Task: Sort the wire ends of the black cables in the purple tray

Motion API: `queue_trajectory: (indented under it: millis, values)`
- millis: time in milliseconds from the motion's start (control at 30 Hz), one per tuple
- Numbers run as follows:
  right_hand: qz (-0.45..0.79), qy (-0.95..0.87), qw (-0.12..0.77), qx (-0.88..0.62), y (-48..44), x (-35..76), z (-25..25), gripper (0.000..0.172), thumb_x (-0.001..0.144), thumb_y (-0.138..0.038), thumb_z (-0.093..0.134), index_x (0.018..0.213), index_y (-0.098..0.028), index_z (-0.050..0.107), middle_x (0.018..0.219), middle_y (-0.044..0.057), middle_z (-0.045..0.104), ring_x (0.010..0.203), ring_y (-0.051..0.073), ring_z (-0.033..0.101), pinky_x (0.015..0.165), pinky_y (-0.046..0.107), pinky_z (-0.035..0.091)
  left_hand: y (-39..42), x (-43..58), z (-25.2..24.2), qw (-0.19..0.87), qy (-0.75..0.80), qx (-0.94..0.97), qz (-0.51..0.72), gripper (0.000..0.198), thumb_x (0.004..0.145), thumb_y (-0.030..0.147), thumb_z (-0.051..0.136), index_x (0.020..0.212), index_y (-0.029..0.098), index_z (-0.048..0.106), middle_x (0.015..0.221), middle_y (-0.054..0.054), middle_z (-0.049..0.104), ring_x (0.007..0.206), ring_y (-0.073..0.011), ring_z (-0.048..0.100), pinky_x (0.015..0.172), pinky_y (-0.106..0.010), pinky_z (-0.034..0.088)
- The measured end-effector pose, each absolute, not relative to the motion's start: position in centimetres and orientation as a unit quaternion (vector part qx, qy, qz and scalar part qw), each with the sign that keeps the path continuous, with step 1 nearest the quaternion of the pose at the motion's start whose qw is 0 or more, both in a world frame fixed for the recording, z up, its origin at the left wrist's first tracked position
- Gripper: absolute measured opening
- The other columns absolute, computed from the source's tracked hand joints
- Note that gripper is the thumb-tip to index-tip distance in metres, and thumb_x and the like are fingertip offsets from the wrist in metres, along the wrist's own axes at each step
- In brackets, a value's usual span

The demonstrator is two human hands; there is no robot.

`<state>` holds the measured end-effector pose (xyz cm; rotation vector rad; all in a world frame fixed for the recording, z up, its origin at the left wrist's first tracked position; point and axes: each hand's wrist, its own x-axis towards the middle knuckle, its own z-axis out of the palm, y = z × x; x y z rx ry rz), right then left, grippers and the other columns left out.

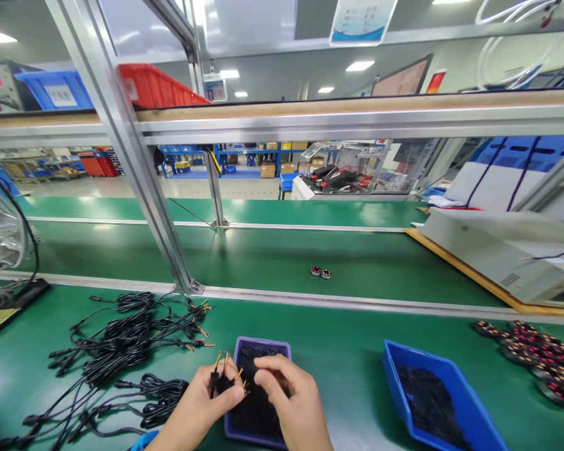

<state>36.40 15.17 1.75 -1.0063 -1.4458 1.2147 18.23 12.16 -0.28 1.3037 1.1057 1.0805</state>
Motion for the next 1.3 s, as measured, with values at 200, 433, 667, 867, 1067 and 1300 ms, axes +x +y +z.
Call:
queue_trajectory:
  millis: [200,433,667,867,1067,1300]
  values:
    - [0.562,-0.522,0.489,-0.415,14.7,35.4,1.3,0.039,0.072,-0.058,0.081,0.069,-0.02,0.076,0.069,0.003,0.069,0.053,0.013,0.054,0.052,0.021,0.05,12.1,18.4,-0.3,0.531,0.464,0.557,0.439,0.036,0.082,0.049,0.07,0.07,0.016,0.06,0.073,0.0,0.054,0.073,-0.016,0.047,0.07,-0.027,0.035]
    - [0.558,-0.512,0.51,-0.407,13.6,34.7,1.8,0.034,0.075,-0.053,0.081,0.068,-0.021,0.074,0.069,0.0,0.066,0.056,0.011,0.052,0.054,0.019,0.046,11.9,18.9,-0.4,0.536,0.459,0.533,0.467,0.034,0.079,0.046,0.072,0.068,0.018,0.057,0.071,0.001,0.055,0.07,-0.0154,0.046,0.069,-0.027,0.035]
    - [0.517,-0.584,0.477,-0.405,14.0,35.2,1.3,0.031,0.083,-0.049,0.073,0.07,-0.021,0.072,0.071,0.002,0.069,0.063,0.016,0.06,0.054,0.02,0.047,12.0,18.9,-0.1,0.529,0.461,0.532,0.474,0.041,0.079,0.053,0.072,0.066,0.017,0.057,0.071,0.0,0.055,0.071,-0.0157,0.048,0.07,-0.027,0.036]
    - [0.419,-0.712,0.429,-0.366,14.6,36.1,1.8,0.018,0.089,-0.03,0.063,0.079,-0.022,0.074,0.078,0.004,0.072,0.071,0.018,0.066,0.066,0.024,0.052,12.3,18.2,-0.2,0.534,0.474,0.52,0.469,0.037,0.082,0.051,0.071,0.074,0.016,0.062,0.07,0.001,0.053,0.069,-0.0146,0.045,0.067,-0.026,0.038]
    - [0.394,-0.732,0.382,-0.404,14.9,36.0,1.4,0.012,0.082,-0.021,0.057,0.076,-0.021,0.068,0.07,0.0,0.067,0.059,0.015,0.061,0.057,0.021,0.048,12.0,17.7,-0.8,0.584,0.447,0.495,0.463,0.039,0.084,0.054,0.067,0.097,0.017,0.065,0.087,-0.002,0.059,0.073,-0.0142,0.049,0.064,-0.024,0.039]
    - [0.405,-0.749,0.364,-0.378,15.2,36.3,2.0,0.011,0.079,-0.023,0.059,0.076,-0.021,0.07,0.072,0.001,0.069,0.062,0.016,0.062,0.06,0.023,0.048,12.1,17.4,0.8,0.609,0.426,0.487,0.46,0.045,0.078,0.058,0.074,0.094,0.017,0.062,0.088,-0.001,0.059,0.067,-0.0113,0.048,0.06,-0.022,0.039]
